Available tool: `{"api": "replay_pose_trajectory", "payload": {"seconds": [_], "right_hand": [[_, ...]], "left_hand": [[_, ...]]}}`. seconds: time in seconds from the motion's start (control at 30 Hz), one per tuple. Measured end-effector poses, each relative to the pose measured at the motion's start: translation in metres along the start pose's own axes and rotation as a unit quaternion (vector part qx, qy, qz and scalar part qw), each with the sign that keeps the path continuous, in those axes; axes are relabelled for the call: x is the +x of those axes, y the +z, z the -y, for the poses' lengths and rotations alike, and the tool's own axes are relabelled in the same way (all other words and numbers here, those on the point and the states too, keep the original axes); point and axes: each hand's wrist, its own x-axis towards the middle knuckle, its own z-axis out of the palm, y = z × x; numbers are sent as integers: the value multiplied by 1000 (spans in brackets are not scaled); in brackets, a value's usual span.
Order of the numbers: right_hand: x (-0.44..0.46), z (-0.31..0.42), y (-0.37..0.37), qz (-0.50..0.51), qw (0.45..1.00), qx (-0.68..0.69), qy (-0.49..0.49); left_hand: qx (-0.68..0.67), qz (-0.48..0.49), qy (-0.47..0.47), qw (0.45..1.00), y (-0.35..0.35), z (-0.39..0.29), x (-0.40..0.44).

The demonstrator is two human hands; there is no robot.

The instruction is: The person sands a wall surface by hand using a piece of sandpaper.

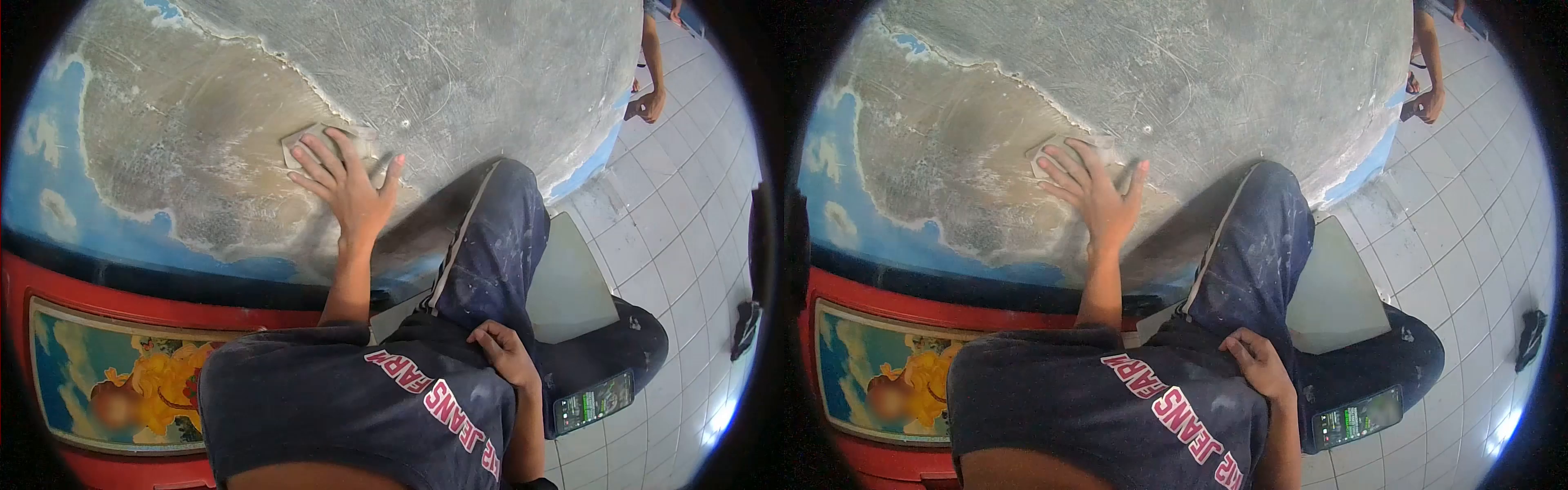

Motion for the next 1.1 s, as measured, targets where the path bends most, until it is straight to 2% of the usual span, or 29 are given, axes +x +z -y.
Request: {"api": "replay_pose_trajectory", "payload": {"seconds": [0.1,0.17,0.3,0.37,0.4,0.47,0.53,0.6,0.67,0.8,0.87,0.9,0.97,1.03,1.1], "right_hand": [[-1,-2,0,0,999,34,13],[0,-5,0,-4,999,32,2],[3,-3,2,-3,1000,26,-11],[2,0,1,-1,1000,24,5],[1,1,0,1,1000,23,20],[1,-2,2,-2,1000,26,4],[1,-3,0,-12,999,30,-14],[0,-4,-1,3,999,43,15],[-1,1,0,2,999,47,16],[3,-3,2,-5,999,25,-24],[1,1,0,2,1000,26,2],[0,2,-1,7,999,29,30],[1,-3,-2,0,999,28,15],[0,-7,0,-6,999,32,3],[2,-6,0,-4,1000,28,-6]], "left_hand": [[-19,24,4,1000,-20,20,15],[-61,-95,-72,991,-34,36,37],[-41,-136,-82,986,-33,36,47],[-16,-44,-67,997,-19,9,32],[-15,-43,-68,997,-10,0,20],[-46,-7,27,999,6,-12,0],[-19,3,21,1000,-2,4,9],[9,17,19,1000,-18,24,24],[-66,-97,-66,991,-33,36,40],[-56,-112,-86,988,-25,19,38],[-28,-53,-12,998,-11,2,20],[-27,-54,-12,998,-13,4,19],[-7,27,-26,999,-20,11,19],[-8,13,-24,1000,-39,29,33],[-58,-128,-88,986,-43,49,49]]}}
